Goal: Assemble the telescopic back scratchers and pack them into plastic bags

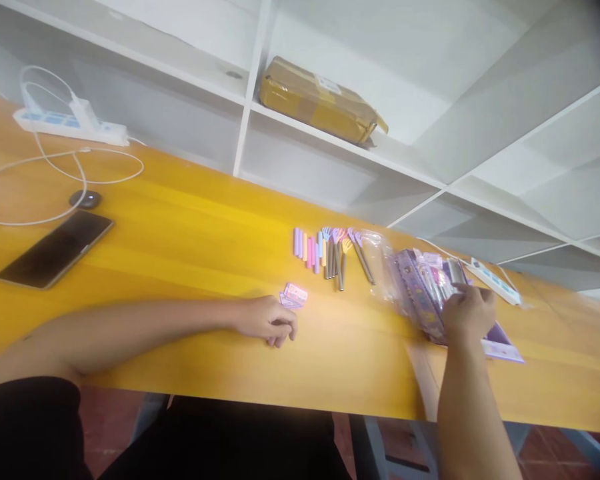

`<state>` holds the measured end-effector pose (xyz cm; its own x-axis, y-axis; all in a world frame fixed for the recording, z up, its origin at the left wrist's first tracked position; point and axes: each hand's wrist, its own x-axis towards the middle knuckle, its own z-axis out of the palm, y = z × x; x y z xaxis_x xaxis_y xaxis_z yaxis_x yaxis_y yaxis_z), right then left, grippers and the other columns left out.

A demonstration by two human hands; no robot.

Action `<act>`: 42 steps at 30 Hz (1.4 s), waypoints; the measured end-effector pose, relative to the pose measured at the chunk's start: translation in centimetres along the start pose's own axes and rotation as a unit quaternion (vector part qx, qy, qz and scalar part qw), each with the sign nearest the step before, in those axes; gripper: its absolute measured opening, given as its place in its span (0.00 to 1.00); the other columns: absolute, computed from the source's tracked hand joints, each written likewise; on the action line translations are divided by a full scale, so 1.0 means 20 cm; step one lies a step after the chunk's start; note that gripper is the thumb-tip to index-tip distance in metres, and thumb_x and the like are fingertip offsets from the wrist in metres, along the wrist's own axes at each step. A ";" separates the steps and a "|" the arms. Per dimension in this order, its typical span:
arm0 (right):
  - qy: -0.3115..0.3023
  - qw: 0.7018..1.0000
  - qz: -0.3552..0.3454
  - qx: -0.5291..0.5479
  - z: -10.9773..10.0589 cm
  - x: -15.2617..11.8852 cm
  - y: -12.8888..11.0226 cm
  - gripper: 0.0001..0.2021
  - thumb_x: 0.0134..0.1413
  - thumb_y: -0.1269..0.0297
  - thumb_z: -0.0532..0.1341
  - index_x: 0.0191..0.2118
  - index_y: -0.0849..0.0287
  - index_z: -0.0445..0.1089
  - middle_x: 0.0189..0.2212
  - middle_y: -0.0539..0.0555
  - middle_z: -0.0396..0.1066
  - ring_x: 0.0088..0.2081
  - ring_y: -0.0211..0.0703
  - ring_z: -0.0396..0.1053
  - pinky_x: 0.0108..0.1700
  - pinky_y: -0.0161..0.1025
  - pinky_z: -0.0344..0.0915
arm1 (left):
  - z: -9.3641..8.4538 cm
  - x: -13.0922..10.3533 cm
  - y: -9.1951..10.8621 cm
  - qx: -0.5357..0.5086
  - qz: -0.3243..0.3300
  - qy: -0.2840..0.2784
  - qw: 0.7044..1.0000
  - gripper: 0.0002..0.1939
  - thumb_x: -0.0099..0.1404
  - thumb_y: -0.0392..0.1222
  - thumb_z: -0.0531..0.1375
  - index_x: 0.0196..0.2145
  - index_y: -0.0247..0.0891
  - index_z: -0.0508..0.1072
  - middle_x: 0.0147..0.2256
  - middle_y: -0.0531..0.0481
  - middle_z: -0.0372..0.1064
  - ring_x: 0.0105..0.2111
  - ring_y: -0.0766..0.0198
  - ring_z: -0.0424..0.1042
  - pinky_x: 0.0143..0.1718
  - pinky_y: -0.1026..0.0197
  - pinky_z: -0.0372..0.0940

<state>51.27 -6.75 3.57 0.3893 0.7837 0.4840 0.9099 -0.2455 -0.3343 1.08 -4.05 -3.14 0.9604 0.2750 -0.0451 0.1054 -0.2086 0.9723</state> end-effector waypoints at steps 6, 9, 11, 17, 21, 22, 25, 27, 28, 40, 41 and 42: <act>-0.130 0.988 -0.069 -0.040 0.30 0.15 -0.24 0.12 0.61 0.62 0.60 0.44 0.57 0.80 0.46 0.61 0.73 0.42 0.48 0.70 0.48 0.42 0.64 | 0.00 0.00 -0.01 0.016 -0.004 0.008 1.000 0.09 0.72 0.33 0.57 0.42 0.38 0.78 0.32 0.52 0.80 0.28 0.69 0.79 0.35 0.69 0.71; -0.185 0.978 -0.063 -0.079 0.47 0.20 -0.36 0.14 0.62 0.60 0.61 0.46 0.60 0.80 0.47 0.63 0.74 0.45 0.50 0.71 0.50 0.41 0.64 | 0.00 0.00 0.00 0.018 -0.013 0.009 1.000 0.09 0.71 0.33 0.58 0.42 0.38 0.78 0.31 0.53 0.80 0.28 0.69 0.79 0.35 0.69 0.71; -0.219 0.968 -0.046 -0.112 0.54 0.21 -0.40 0.14 0.63 0.59 0.61 0.46 0.61 0.80 0.48 0.64 0.74 0.44 0.50 0.72 0.47 0.41 0.65 | 0.00 0.00 0.00 0.021 -0.011 0.009 1.000 0.09 0.71 0.32 0.57 0.42 0.39 0.78 0.32 0.53 0.80 0.28 0.69 0.78 0.35 0.69 0.71; -0.274 0.944 -0.016 -0.182 0.62 0.21 -0.44 0.16 0.64 0.56 0.62 0.46 0.63 0.79 0.49 0.68 0.73 0.45 0.52 0.74 0.46 0.42 0.65 | 0.00 0.00 0.00 0.040 -0.004 0.003 0.999 0.13 0.69 0.29 0.55 0.42 0.40 0.78 0.32 0.54 0.80 0.30 0.69 0.79 0.36 0.69 0.70; -0.265 0.944 0.005 -0.196 0.58 0.23 -0.48 0.20 0.62 0.53 0.62 0.44 0.68 0.78 0.46 0.72 0.73 0.45 0.56 0.74 0.45 0.44 0.66 | 0.00 0.00 0.01 0.050 -0.005 0.000 0.999 0.14 0.69 0.29 0.55 0.43 0.40 0.78 0.33 0.53 0.81 0.31 0.68 0.80 0.37 0.68 0.71; -0.253 0.948 0.010 -0.196 0.57 0.23 -0.50 0.21 0.64 0.53 0.60 0.45 0.70 0.77 0.46 0.74 0.73 0.45 0.58 0.74 0.45 0.45 0.66 | 0.00 0.00 0.01 0.054 -0.006 0.001 0.999 0.14 0.69 0.29 0.54 0.42 0.40 0.78 0.33 0.53 0.81 0.31 0.67 0.80 0.37 0.68 0.71; -0.215 0.961 0.005 -0.174 0.53 0.22 -0.60 0.24 0.71 0.58 0.49 0.50 0.75 0.73 0.47 0.78 0.72 0.46 0.58 0.73 0.45 0.45 0.65 | 0.00 -0.01 0.01 0.059 -0.005 0.001 0.998 0.15 0.69 0.28 0.54 0.42 0.41 0.78 0.32 0.54 0.81 0.31 0.68 0.79 0.36 0.68 0.70; -0.210 0.967 -0.018 -0.142 0.52 0.19 -0.72 0.23 0.72 0.62 0.43 0.53 0.72 0.71 0.46 0.75 0.74 0.44 0.55 0.73 0.44 0.42 0.65 | 0.00 -0.01 0.01 0.065 -0.002 0.000 0.998 0.14 0.68 0.28 0.54 0.42 0.40 0.78 0.32 0.54 0.80 0.31 0.68 0.80 0.36 0.68 0.70; -0.215 0.968 -0.032 -0.123 0.52 0.16 -0.79 0.23 0.73 0.63 0.42 0.53 0.70 0.70 0.44 0.72 0.75 0.43 0.52 0.73 0.43 0.41 0.64 | 0.00 -0.01 0.01 0.069 -0.002 0.000 0.998 0.14 0.68 0.28 0.54 0.41 0.40 0.78 0.32 0.54 0.80 0.31 0.68 0.80 0.36 0.69 0.69; -0.302 0.937 -0.139 -0.103 0.71 -0.09 -1.50 0.18 0.75 0.56 0.51 0.52 0.62 0.72 0.39 0.64 0.79 0.44 0.52 0.79 0.49 0.40 0.68 | 0.00 -0.01 0.02 0.086 -0.011 0.002 0.996 0.13 0.64 0.26 0.56 0.39 0.39 0.76 0.32 0.55 0.80 0.31 0.69 0.79 0.36 0.70 0.68; -0.297 0.938 -0.138 -0.113 0.72 -0.10 -1.52 0.18 0.75 0.56 0.51 0.53 0.62 0.72 0.41 0.65 0.79 0.46 0.54 0.79 0.50 0.42 0.68 | 0.00 -0.01 0.02 0.089 -0.008 0.003 0.996 0.13 0.64 0.26 0.56 0.39 0.39 0.76 0.32 0.55 0.80 0.31 0.69 0.79 0.36 0.70 0.68; -0.292 0.939 -0.137 -0.121 0.73 -0.11 -1.53 0.18 0.74 0.57 0.51 0.54 0.62 0.72 0.43 0.67 0.79 0.48 0.55 0.79 0.52 0.44 0.69 | 0.00 0.00 0.02 0.090 -0.004 0.004 0.996 0.13 0.64 0.26 0.56 0.39 0.39 0.77 0.32 0.55 0.80 0.31 0.69 0.79 0.36 0.70 0.68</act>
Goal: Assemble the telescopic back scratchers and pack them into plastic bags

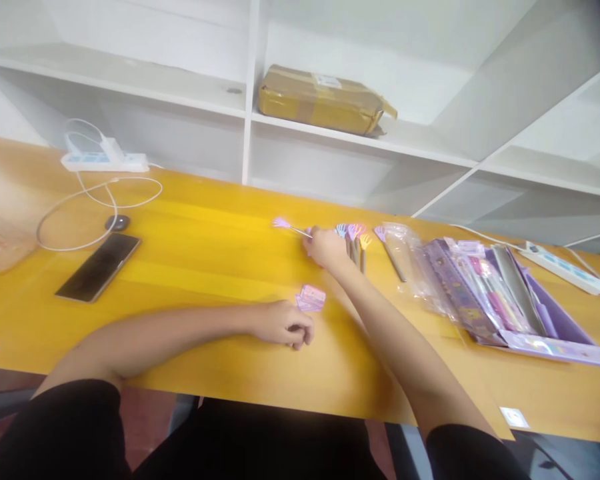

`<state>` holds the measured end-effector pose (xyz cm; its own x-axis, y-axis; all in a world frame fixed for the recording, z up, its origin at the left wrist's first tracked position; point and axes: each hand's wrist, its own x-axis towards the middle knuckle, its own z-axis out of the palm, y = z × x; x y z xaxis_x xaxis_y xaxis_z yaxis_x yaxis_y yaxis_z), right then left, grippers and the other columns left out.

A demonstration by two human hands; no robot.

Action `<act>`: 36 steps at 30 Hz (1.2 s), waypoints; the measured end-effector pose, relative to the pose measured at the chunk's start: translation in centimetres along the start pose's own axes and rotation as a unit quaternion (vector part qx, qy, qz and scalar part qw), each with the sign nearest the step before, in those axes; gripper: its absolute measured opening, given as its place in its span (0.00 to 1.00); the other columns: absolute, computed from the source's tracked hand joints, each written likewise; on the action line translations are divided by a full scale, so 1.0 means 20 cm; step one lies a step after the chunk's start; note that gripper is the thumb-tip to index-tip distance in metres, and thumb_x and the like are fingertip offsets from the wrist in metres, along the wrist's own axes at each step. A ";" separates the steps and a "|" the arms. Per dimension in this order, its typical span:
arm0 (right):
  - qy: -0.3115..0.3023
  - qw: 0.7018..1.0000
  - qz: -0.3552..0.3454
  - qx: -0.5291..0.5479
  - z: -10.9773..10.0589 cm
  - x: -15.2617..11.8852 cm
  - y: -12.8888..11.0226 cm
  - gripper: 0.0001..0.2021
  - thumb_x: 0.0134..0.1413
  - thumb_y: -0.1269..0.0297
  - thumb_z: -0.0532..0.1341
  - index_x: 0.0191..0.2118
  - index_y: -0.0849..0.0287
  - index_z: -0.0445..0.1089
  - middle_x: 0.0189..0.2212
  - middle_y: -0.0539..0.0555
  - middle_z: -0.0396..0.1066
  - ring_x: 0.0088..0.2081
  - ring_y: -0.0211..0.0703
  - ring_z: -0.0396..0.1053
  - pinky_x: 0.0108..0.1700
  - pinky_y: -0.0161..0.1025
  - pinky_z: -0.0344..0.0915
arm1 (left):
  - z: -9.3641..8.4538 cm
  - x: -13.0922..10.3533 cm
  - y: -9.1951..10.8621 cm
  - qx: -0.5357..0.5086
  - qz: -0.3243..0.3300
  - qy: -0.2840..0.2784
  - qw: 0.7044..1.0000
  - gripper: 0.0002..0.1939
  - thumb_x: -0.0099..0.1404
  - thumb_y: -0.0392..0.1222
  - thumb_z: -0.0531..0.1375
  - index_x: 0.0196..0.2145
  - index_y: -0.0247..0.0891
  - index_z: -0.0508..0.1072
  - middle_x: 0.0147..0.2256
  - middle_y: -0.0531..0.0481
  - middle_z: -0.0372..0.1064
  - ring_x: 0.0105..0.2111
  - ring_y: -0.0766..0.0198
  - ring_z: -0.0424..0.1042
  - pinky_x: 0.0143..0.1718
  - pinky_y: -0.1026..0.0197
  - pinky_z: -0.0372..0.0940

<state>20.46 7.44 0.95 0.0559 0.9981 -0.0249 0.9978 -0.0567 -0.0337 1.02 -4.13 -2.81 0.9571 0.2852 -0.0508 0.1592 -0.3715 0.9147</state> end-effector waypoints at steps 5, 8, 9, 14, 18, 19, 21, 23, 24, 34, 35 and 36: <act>0.013 0.999 0.024 -0.021 0.02 0.00 -0.03 0.19 0.74 0.57 0.51 0.54 0.65 0.72 0.46 0.70 0.78 0.51 0.58 0.78 0.54 0.47 0.69 | 0.00 0.00 0.00 0.001 0.006 -0.002 1.000 0.13 0.65 0.26 0.56 0.39 0.39 0.77 0.32 0.55 0.80 0.31 0.69 0.79 0.37 0.69 0.68; 0.017 0.999 0.033 -0.019 0.01 0.01 -0.03 0.20 0.73 0.58 0.52 0.55 0.67 0.72 0.46 0.72 0.77 0.51 0.60 0.78 0.54 0.48 0.70 | 0.00 0.01 0.00 0.004 0.013 -0.003 1.000 0.13 0.66 0.27 0.56 0.40 0.39 0.77 0.32 0.55 0.81 0.31 0.69 0.79 0.37 0.69 0.68; 0.017 0.999 0.033 -0.016 0.01 0.01 -0.03 0.20 0.73 0.58 0.52 0.55 0.67 0.73 0.47 0.72 0.77 0.51 0.60 0.78 0.54 0.48 0.70 | 0.00 0.01 0.01 0.004 0.015 -0.003 1.000 0.13 0.66 0.26 0.55 0.40 0.39 0.77 0.32 0.55 0.81 0.31 0.68 0.79 0.37 0.68 0.68; -0.002 0.999 0.027 0.023 -0.02 0.01 -0.05 0.19 0.71 0.57 0.55 0.50 0.66 0.77 0.43 0.70 0.79 0.51 0.56 0.78 0.53 0.43 0.69 | 0.00 0.01 0.01 0.005 0.024 0.002 1.000 0.13 0.65 0.25 0.55 0.39 0.39 0.77 0.32 0.54 0.81 0.32 0.68 0.79 0.37 0.68 0.68; -0.009 0.997 0.025 0.069 -0.02 0.00 -0.09 0.18 0.68 0.55 0.59 0.45 0.67 0.79 0.42 0.71 0.78 0.50 0.56 0.77 0.52 0.42 0.67 | 0.00 0.00 0.00 0.000 0.017 0.006 1.000 0.13 0.66 0.26 0.55 0.39 0.39 0.77 0.31 0.54 0.80 0.31 0.68 0.79 0.36 0.68 0.69; -0.009 0.996 0.021 0.086 -0.03 0.00 -0.10 0.17 0.67 0.55 0.60 0.43 0.67 0.79 0.42 0.71 0.78 0.49 0.56 0.76 0.51 0.42 0.67 | 0.00 0.00 0.00 -0.010 0.012 0.006 1.000 0.13 0.66 0.26 0.55 0.40 0.39 0.76 0.31 0.54 0.80 0.30 0.68 0.79 0.36 0.69 0.69; -0.014 0.991 0.001 0.132 -0.05 -0.02 -0.11 0.16 0.65 0.55 0.61 0.38 0.65 0.77 0.37 0.67 0.78 0.43 0.52 0.76 0.47 0.40 0.66 | 0.01 0.00 -0.01 -0.045 0.006 0.006 0.999 0.11 0.68 0.27 0.56 0.41 0.38 0.76 0.32 0.53 0.80 0.29 0.69 0.79 0.35 0.69 0.69; -0.023 0.980 -0.031 0.197 -0.08 -0.07 -0.11 0.17 0.67 0.55 0.59 0.33 0.62 0.75 0.30 0.59 0.75 0.35 0.45 0.72 0.41 0.37 0.64 | 0.01 0.00 -0.02 -0.096 0.006 0.012 0.995 0.07 0.71 0.31 0.57 0.42 0.37 0.75 0.32 0.51 0.80 0.28 0.69 0.78 0.33 0.68 0.69; -0.026 0.971 -0.047 0.233 -0.09 -0.10 -0.11 0.18 0.68 0.54 0.57 0.31 0.61 0.73 0.27 0.55 0.72 0.31 0.42 0.69 0.38 0.36 0.63 | 0.01 0.01 -0.03 -0.126 0.006 0.017 0.992 0.05 0.72 0.34 0.59 0.43 0.37 0.74 0.32 0.50 0.80 0.27 0.69 0.77 0.32 0.68 0.69; -0.073 0.782 -0.099 0.611 -0.11 -0.60 -0.05 0.27 0.58 0.34 0.64 0.39 0.58 0.69 0.21 0.45 0.60 0.21 0.34 0.54 0.24 0.33 0.52 | -0.07 0.04 -0.03 -0.352 -0.001 0.116 0.929 0.29 0.58 0.59 0.75 0.43 0.34 0.72 0.34 0.46 0.78 0.23 0.69 0.73 0.24 0.66 0.65; -0.076 0.764 -0.097 0.633 -0.11 -0.62 -0.05 0.27 0.57 0.34 0.66 0.41 0.58 0.70 0.20 0.44 0.59 0.20 0.33 0.53 0.23 0.33 0.51 | -0.07 0.05 -0.03 -0.363 -0.004 0.125 0.923 0.29 0.57 0.59 0.76 0.42 0.34 0.72 0.34 0.46 0.78 0.23 0.68 0.73 0.23 0.66 0.64; -0.070 0.748 -0.093 0.654 -0.11 -0.64 -0.04 0.28 0.56 0.34 0.67 0.42 0.57 0.70 0.19 0.43 0.56 0.19 0.33 0.51 0.22 0.33 0.49 | -0.07 0.05 -0.02 -0.373 -0.010 0.139 0.917 0.28 0.58 0.59 0.75 0.41 0.34 0.71 0.33 0.47 0.77 0.22 0.68 0.73 0.22 0.67 0.62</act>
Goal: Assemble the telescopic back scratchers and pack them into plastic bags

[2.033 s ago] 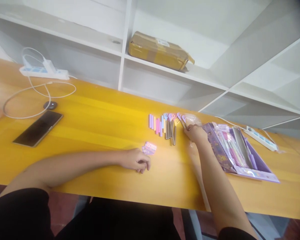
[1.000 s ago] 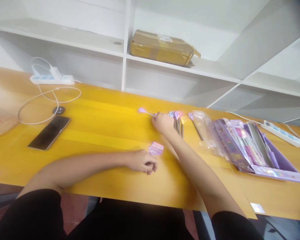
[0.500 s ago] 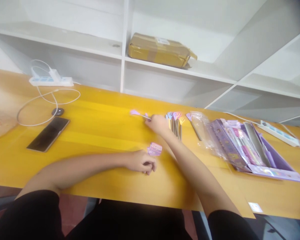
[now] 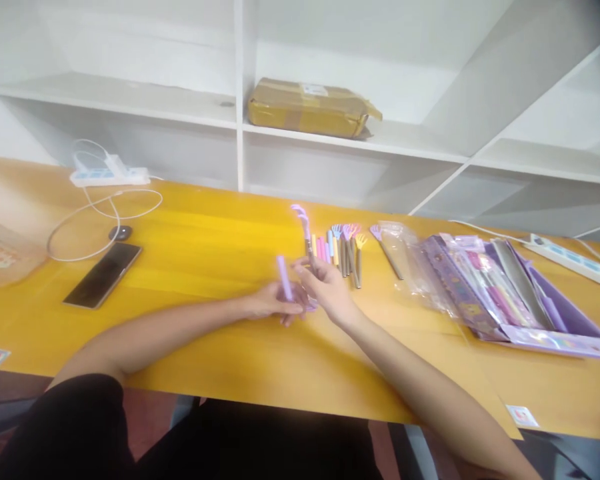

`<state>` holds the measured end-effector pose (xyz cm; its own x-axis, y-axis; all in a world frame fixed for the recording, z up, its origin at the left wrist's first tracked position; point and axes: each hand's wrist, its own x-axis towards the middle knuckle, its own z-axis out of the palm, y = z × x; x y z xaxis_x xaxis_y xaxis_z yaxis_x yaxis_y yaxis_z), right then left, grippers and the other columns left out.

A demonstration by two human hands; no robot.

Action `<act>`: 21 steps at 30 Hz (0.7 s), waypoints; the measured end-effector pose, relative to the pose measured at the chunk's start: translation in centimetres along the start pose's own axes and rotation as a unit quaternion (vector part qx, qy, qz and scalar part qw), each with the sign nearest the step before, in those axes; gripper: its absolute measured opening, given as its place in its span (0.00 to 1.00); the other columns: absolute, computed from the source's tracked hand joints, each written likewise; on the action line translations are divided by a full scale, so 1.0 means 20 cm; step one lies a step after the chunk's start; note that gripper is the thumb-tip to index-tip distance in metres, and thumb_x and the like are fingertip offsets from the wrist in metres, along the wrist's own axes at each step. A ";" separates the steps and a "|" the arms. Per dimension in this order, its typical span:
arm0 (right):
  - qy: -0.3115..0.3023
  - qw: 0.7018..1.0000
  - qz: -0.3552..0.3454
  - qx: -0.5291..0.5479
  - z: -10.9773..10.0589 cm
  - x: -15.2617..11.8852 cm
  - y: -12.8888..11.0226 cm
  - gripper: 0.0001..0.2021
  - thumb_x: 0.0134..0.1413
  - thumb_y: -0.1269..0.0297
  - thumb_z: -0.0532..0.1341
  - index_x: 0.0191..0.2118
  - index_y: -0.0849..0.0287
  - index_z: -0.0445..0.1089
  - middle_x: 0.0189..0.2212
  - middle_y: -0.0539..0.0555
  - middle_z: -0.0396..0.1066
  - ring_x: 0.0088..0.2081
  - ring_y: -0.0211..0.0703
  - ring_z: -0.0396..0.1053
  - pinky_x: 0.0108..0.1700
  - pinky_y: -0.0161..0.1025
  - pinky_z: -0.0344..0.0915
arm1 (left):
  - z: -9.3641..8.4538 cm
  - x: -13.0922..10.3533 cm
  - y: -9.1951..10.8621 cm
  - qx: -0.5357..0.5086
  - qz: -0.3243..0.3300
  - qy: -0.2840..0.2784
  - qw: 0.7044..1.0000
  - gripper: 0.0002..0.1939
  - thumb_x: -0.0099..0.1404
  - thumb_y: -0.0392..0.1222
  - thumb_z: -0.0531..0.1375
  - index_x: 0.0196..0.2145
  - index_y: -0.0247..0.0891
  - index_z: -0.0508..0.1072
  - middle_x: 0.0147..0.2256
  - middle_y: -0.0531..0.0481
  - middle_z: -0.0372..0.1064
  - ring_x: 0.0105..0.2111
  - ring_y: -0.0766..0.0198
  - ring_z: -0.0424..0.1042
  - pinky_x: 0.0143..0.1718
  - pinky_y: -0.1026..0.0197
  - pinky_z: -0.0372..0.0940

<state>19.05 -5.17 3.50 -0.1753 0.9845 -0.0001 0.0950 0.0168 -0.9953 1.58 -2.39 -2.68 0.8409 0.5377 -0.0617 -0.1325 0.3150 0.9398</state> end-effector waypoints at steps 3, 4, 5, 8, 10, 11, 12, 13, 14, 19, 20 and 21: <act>0.054 0.995 -0.030 0.077 -0.06 -0.02 0.01 0.25 0.57 0.37 0.69 0.41 0.57 0.69 0.18 0.40 0.47 0.19 0.31 0.44 0.22 0.32 0.43 | 0.01 0.01 0.01 -0.045 -0.013 0.049 0.998 0.24 0.65 0.59 0.70 0.33 0.36 0.67 0.24 0.55 0.67 0.17 0.73 0.62 0.19 0.68 0.51; 0.066 0.992 -0.039 0.099 -0.10 -0.03 0.02 0.24 0.58 0.38 0.69 0.38 0.57 0.69 0.18 0.40 0.45 0.19 0.30 0.43 0.23 0.32 0.42 | 0.02 0.01 0.01 -0.061 -0.018 0.056 0.996 0.24 0.66 0.58 0.69 0.31 0.37 0.65 0.21 0.58 0.60 0.16 0.74 0.56 0.19 0.68 0.47; 0.075 0.989 -0.045 0.117 -0.14 -0.03 0.04 0.24 0.59 0.39 0.68 0.36 0.56 0.68 0.19 0.40 0.44 0.19 0.30 0.42 0.23 0.32 0.42 | 0.02 0.01 0.00 -0.074 -0.023 0.055 0.995 0.24 0.66 0.57 0.69 0.30 0.38 0.63 0.20 0.61 0.54 0.16 0.75 0.51 0.20 0.68 0.44; 0.108 0.981 -0.064 0.146 -0.26 -0.03 0.12 0.25 0.61 0.40 0.67 0.30 0.56 0.62 0.19 0.41 0.40 0.19 0.30 0.40 0.23 0.33 0.41 | 0.01 0.02 0.00 -0.075 -0.036 0.030 0.996 0.24 0.66 0.55 0.70 0.31 0.38 0.63 0.20 0.64 0.46 0.17 0.76 0.43 0.21 0.67 0.40; 0.147 0.973 -0.077 0.160 -0.32 -0.02 0.18 0.25 0.61 0.41 0.66 0.29 0.55 0.59 0.20 0.41 0.39 0.19 0.31 0.39 0.22 0.33 0.41 | 0.01 0.02 -0.01 -0.059 -0.026 0.020 0.998 0.23 0.67 0.58 0.70 0.35 0.37 0.65 0.20 0.64 0.46 0.18 0.75 0.42 0.22 0.67 0.41; 0.169 0.968 -0.083 0.168 -0.35 -0.02 0.22 0.25 0.62 0.41 0.65 0.29 0.54 0.57 0.20 0.41 0.38 0.19 0.32 0.38 0.21 0.33 0.41 | 0.00 0.01 -0.02 -0.052 -0.014 0.018 0.998 0.24 0.67 0.60 0.69 0.37 0.37 0.66 0.21 0.65 0.46 0.18 0.75 0.43 0.22 0.67 0.41; 0.190 0.962 -0.088 0.175 -0.36 -0.02 0.25 0.25 0.63 0.41 0.64 0.30 0.54 0.56 0.20 0.40 0.38 0.19 0.33 0.37 0.21 0.33 0.41 | 0.00 0.01 -0.02 -0.044 -0.001 0.018 0.999 0.25 0.67 0.62 0.68 0.40 0.37 0.67 0.21 0.64 0.46 0.18 0.75 0.43 0.21 0.67 0.42; 0.207 0.957 -0.090 0.181 -0.38 -0.01 0.28 0.25 0.64 0.41 0.63 0.30 0.53 0.55 0.20 0.40 0.37 0.19 0.33 0.35 0.20 0.33 0.40 | 0.00 0.01 -0.03 -0.037 0.009 0.020 0.999 0.28 0.67 0.66 0.67 0.42 0.38 0.67 0.23 0.64 0.47 0.18 0.75 0.43 0.21 0.67 0.42; 0.219 0.954 -0.091 0.185 -0.38 -0.01 0.31 0.25 0.64 0.41 0.62 0.30 0.53 0.53 0.20 0.41 0.37 0.19 0.33 0.35 0.20 0.33 0.39 | -0.01 0.00 -0.03 -0.030 0.013 0.023 0.999 0.30 0.67 0.69 0.64 0.44 0.38 0.66 0.25 0.63 0.49 0.18 0.75 0.43 0.20 0.68 0.42; 0.230 0.946 -0.094 0.207 -0.38 -0.02 0.35 0.28 0.65 0.42 0.62 0.27 0.55 0.49 0.20 0.42 0.39 0.19 0.33 0.38 0.21 0.34 0.42 | 0.00 -0.01 -0.03 -0.004 -0.039 0.038 0.999 0.32 0.69 0.73 0.58 0.48 0.40 0.64 0.30 0.59 0.54 0.20 0.75 0.42 0.20 0.69 0.42; 0.228 0.946 -0.100 0.209 -0.37 -0.03 0.34 0.28 0.66 0.42 0.62 0.27 0.55 0.50 0.20 0.43 0.41 0.19 0.33 0.40 0.21 0.34 0.45 | 0.00 -0.01 -0.03 0.005 -0.045 0.040 0.998 0.31 0.70 0.72 0.59 0.47 0.39 0.64 0.29 0.60 0.53 0.20 0.75 0.42 0.20 0.69 0.42; 0.227 0.946 -0.111 0.205 -0.36 -0.03 0.34 0.27 0.67 0.41 0.60 0.27 0.55 0.51 0.21 0.44 0.44 0.20 0.34 0.44 0.22 0.34 0.49 | 0.01 -0.01 -0.03 0.015 -0.049 0.042 0.998 0.30 0.70 0.72 0.59 0.45 0.38 0.64 0.28 0.61 0.50 0.20 0.74 0.42 0.21 0.69 0.42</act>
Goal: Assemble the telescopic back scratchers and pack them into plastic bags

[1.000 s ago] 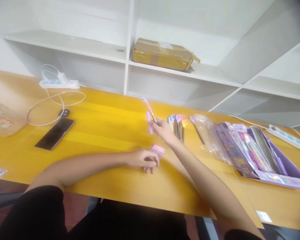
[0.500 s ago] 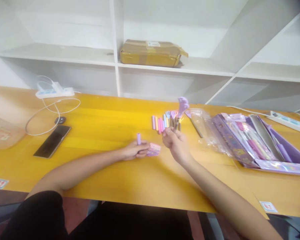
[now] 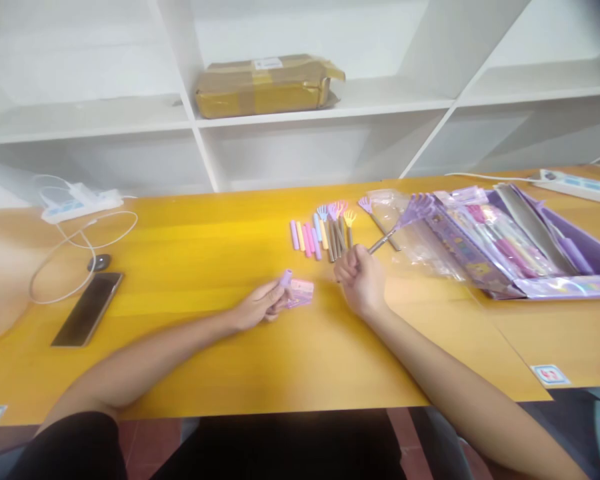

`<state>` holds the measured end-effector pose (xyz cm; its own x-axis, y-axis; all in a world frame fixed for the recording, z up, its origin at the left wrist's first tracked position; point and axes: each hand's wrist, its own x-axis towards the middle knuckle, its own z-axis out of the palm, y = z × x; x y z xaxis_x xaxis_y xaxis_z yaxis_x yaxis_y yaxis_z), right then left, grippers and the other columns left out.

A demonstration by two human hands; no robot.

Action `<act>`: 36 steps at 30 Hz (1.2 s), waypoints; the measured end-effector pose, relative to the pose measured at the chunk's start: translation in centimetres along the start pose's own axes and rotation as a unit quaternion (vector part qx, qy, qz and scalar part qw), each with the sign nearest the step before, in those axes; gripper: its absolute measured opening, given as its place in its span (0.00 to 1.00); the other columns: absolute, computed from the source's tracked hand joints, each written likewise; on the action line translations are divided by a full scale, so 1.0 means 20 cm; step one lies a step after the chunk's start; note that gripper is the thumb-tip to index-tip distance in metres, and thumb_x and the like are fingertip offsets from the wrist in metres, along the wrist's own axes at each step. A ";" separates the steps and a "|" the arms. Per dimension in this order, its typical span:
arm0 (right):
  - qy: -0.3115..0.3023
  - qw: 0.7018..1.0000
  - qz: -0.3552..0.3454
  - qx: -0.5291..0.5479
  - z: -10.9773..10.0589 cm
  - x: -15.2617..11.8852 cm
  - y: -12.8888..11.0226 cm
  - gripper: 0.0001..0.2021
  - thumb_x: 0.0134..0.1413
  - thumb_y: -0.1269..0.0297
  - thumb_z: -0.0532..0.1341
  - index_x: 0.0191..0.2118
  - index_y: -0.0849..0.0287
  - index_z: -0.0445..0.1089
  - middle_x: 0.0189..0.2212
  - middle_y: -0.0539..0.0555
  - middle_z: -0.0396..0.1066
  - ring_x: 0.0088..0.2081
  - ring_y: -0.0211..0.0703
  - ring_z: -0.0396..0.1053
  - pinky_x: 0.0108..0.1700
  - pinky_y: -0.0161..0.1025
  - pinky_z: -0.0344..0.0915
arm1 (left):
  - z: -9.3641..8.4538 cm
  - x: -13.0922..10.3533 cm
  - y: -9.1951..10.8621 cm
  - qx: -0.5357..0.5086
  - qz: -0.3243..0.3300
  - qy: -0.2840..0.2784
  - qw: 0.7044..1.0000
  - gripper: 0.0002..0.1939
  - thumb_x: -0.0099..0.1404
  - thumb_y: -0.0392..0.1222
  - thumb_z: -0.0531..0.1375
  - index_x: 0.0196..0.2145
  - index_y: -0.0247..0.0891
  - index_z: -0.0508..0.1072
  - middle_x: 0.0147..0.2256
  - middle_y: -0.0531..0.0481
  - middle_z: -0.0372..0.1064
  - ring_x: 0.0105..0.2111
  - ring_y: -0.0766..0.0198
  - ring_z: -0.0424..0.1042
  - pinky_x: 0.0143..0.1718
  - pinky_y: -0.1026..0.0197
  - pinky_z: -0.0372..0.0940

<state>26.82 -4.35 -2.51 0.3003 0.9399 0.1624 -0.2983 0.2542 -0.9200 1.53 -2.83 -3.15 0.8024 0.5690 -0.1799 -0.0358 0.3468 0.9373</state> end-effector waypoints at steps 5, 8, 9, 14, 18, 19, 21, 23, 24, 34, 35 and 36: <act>-0.012 0.989 -0.079 -0.124 0.03 -0.06 0.01 0.30 0.69 0.33 0.53 0.28 0.56 0.64 0.31 0.53 0.60 0.32 0.41 0.62 0.36 0.39 0.64 | 0.01 -0.02 0.02 0.042 -0.037 -0.020 0.998 0.28 0.73 0.69 0.56 0.41 0.38 0.65 0.23 0.63 0.46 0.19 0.73 0.42 0.19 0.68 0.42; -0.033 0.993 -0.024 -0.108 0.02 -0.09 0.01 0.31 0.68 0.31 0.52 0.30 0.55 0.67 0.25 0.49 0.53 0.25 0.38 0.51 0.27 0.38 0.52 | 0.00 -0.03 0.03 0.036 -0.052 -0.035 0.997 0.27 0.74 0.68 0.55 0.40 0.38 0.65 0.22 0.64 0.45 0.18 0.72 0.42 0.19 0.67 0.42; -0.046 0.995 0.000 -0.084 0.01 -0.10 0.01 0.30 0.68 0.31 0.53 0.32 0.54 0.67 0.23 0.48 0.51 0.23 0.37 0.48 0.25 0.37 0.48 | 0.00 -0.03 0.04 0.033 -0.054 -0.039 0.997 0.27 0.74 0.67 0.55 0.40 0.38 0.65 0.21 0.64 0.44 0.18 0.72 0.42 0.19 0.67 0.42; -0.062 0.995 0.046 -0.065 0.01 -0.10 -0.01 0.24 0.65 0.36 0.62 0.34 0.54 0.65 0.21 0.46 0.55 0.22 0.36 0.51 0.24 0.35 0.47 | 0.00 -0.03 0.06 0.031 -0.071 -0.043 0.996 0.26 0.75 0.66 0.56 0.46 0.36 0.68 0.24 0.63 0.44 0.20 0.72 0.41 0.20 0.68 0.43; -0.046 0.995 0.067 -0.066 0.01 -0.09 -0.01 0.24 0.62 0.35 0.65 0.35 0.54 0.65 0.23 0.47 0.58 0.23 0.36 0.54 0.23 0.33 0.48 | 0.00 -0.03 0.07 0.054 -0.094 -0.050 0.993 0.34 0.77 0.63 0.55 0.70 0.41 0.58 0.26 0.62 0.46 0.21 0.72 0.45 0.21 0.68 0.48; -0.043 0.995 0.067 -0.063 0.00 -0.08 -0.01 0.24 0.62 0.36 0.65 0.35 0.53 0.65 0.23 0.47 0.58 0.23 0.36 0.54 0.23 0.33 0.48 | 0.01 -0.03 0.07 0.062 -0.098 -0.050 0.992 0.37 0.77 0.63 0.55 0.74 0.43 0.53 0.26 0.61 0.47 0.21 0.72 0.46 0.21 0.68 0.49; -0.042 0.995 0.068 -0.059 0.00 -0.08 -0.01 0.23 0.61 0.37 0.66 0.35 0.54 0.66 0.23 0.47 0.58 0.23 0.36 0.54 0.23 0.33 0.48 | 0.01 -0.04 0.07 0.078 -0.099 -0.051 0.991 0.39 0.77 0.62 0.55 0.77 0.46 0.48 0.26 0.61 0.48 0.20 0.72 0.46 0.21 0.68 0.51; -0.044 0.995 0.066 -0.058 0.00 -0.08 -0.01 0.23 0.61 0.38 0.66 0.35 0.54 0.67 0.23 0.47 0.58 0.23 0.35 0.53 0.23 0.33 0.47 | 0.01 -0.04 0.08 0.094 -0.093 -0.049 0.990 0.39 0.78 0.63 0.54 0.77 0.46 0.48 0.26 0.61 0.49 0.20 0.73 0.47 0.21 0.67 0.52; -0.044 0.995 0.066 -0.058 0.01 -0.08 -0.01 0.23 0.61 0.38 0.66 0.35 0.54 0.67 0.23 0.47 0.59 0.23 0.35 0.53 0.23 0.33 0.48 | 0.01 -0.04 0.08 0.105 -0.090 -0.050 0.989 0.39 0.78 0.63 0.54 0.78 0.46 0.48 0.25 0.61 0.49 0.19 0.73 0.47 0.21 0.67 0.53; -0.066 0.994 0.053 -0.067 0.00 -0.07 -0.02 0.22 0.62 0.39 0.65 0.35 0.55 0.67 0.26 0.48 0.61 0.22 0.34 0.54 0.22 0.33 0.48 | 0.02 -0.04 0.12 0.156 -0.078 -0.045 0.984 0.35 0.79 0.59 0.54 0.77 0.45 0.53 0.23 0.61 0.54 0.17 0.73 0.53 0.21 0.68 0.55; -0.069 0.994 0.051 -0.070 0.00 -0.07 -0.02 0.22 0.62 0.39 0.65 0.35 0.55 0.67 0.26 0.48 0.61 0.22 0.34 0.54 0.22 0.33 0.49 | 0.01 -0.04 0.11 0.153 -0.078 -0.044 0.984 0.36 0.79 0.59 0.54 0.77 0.45 0.53 0.23 0.61 0.53 0.16 0.73 0.52 0.21 0.68 0.54; -0.071 0.994 0.049 -0.071 0.00 -0.08 -0.02 0.22 0.62 0.40 0.65 0.34 0.55 0.68 0.26 0.48 0.62 0.22 0.34 0.55 0.21 0.33 0.49 | 0.01 -0.04 0.10 0.152 -0.079 -0.042 0.984 0.36 0.79 0.59 0.54 0.77 0.44 0.52 0.22 0.62 0.52 0.16 0.73 0.52 0.21 0.68 0.54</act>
<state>26.57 -5.91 -2.35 0.1432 0.9837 0.1088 -0.1855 0.1347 -0.9734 0.94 -2.74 -0.97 0.8311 0.4574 -0.3164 0.2626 0.1788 0.9482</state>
